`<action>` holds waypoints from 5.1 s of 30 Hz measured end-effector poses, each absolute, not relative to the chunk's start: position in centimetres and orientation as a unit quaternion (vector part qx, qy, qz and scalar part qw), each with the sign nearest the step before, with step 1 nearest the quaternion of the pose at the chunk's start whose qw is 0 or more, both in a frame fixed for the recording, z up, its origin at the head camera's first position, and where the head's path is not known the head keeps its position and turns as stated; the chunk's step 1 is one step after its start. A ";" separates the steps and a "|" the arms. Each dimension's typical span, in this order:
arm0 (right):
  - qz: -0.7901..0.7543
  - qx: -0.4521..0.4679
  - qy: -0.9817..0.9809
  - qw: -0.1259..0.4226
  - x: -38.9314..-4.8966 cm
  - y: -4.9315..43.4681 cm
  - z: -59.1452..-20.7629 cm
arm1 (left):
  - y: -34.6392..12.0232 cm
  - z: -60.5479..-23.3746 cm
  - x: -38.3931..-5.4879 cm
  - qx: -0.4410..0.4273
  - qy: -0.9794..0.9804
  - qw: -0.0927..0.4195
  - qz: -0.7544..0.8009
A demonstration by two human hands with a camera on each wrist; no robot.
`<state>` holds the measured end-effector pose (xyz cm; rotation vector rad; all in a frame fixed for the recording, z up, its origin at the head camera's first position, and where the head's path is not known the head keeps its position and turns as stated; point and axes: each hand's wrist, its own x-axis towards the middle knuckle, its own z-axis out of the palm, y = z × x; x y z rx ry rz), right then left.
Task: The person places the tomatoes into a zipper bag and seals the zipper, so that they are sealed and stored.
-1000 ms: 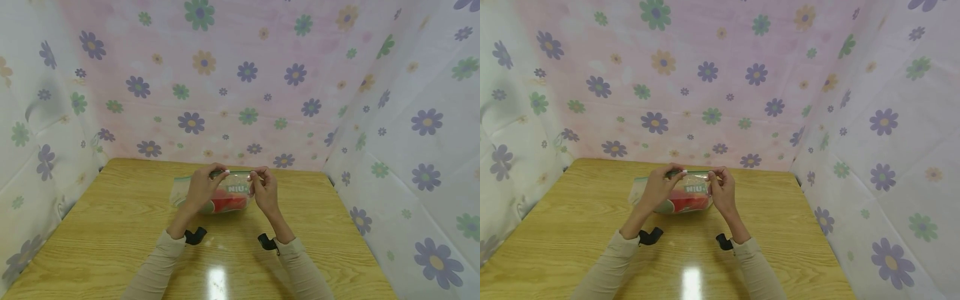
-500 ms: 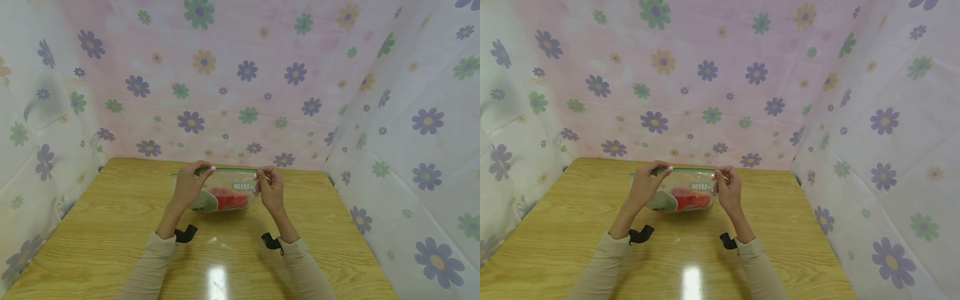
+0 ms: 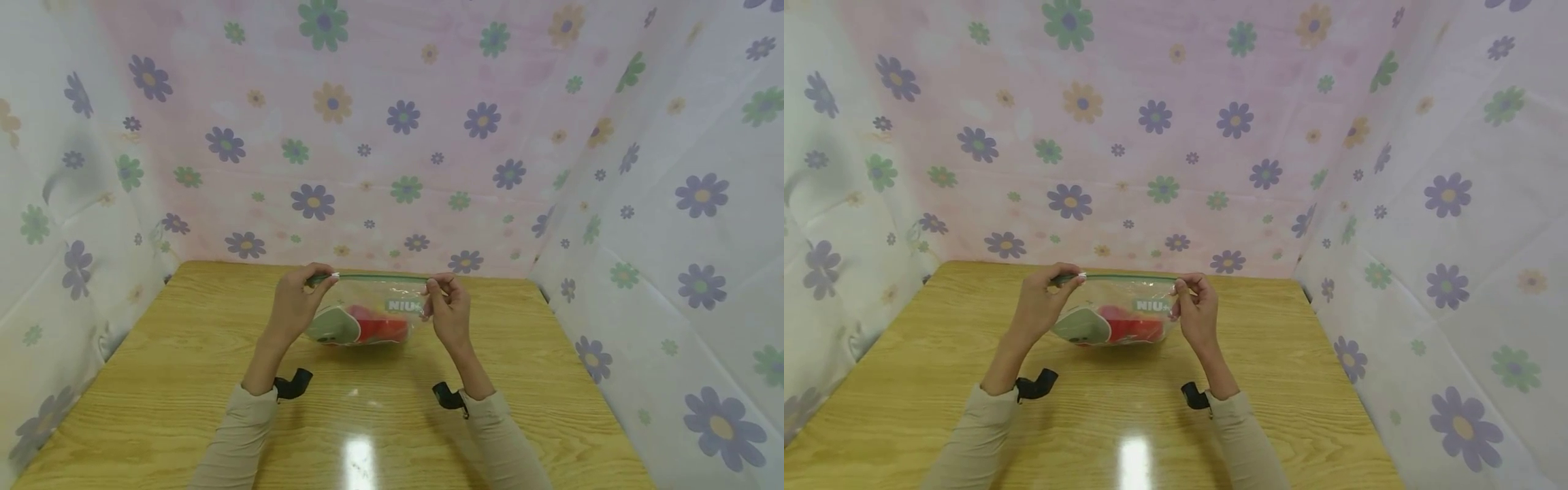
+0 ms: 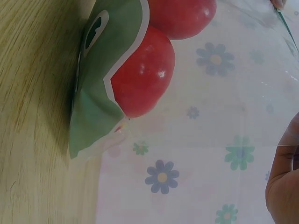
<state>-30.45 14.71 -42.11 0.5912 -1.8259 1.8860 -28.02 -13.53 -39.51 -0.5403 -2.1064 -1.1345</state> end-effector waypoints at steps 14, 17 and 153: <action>0.688 0.238 -0.644 0.236 -30.5 15.6 -42.4 | -13.6 -39.3 -28.2 -0.207 -0.811 0.339 -0.429; 0.691 0.236 -0.640 0.239 -30.6 15.8 -42.5 | -14.0 -39.1 -28.2 -0.198 -0.817 0.328 -0.431; 0.677 0.217 -0.699 0.076 -33.1 20.2 -45.5 | -14.3 -44.1 -31.2 -0.056 -0.622 0.077 -0.777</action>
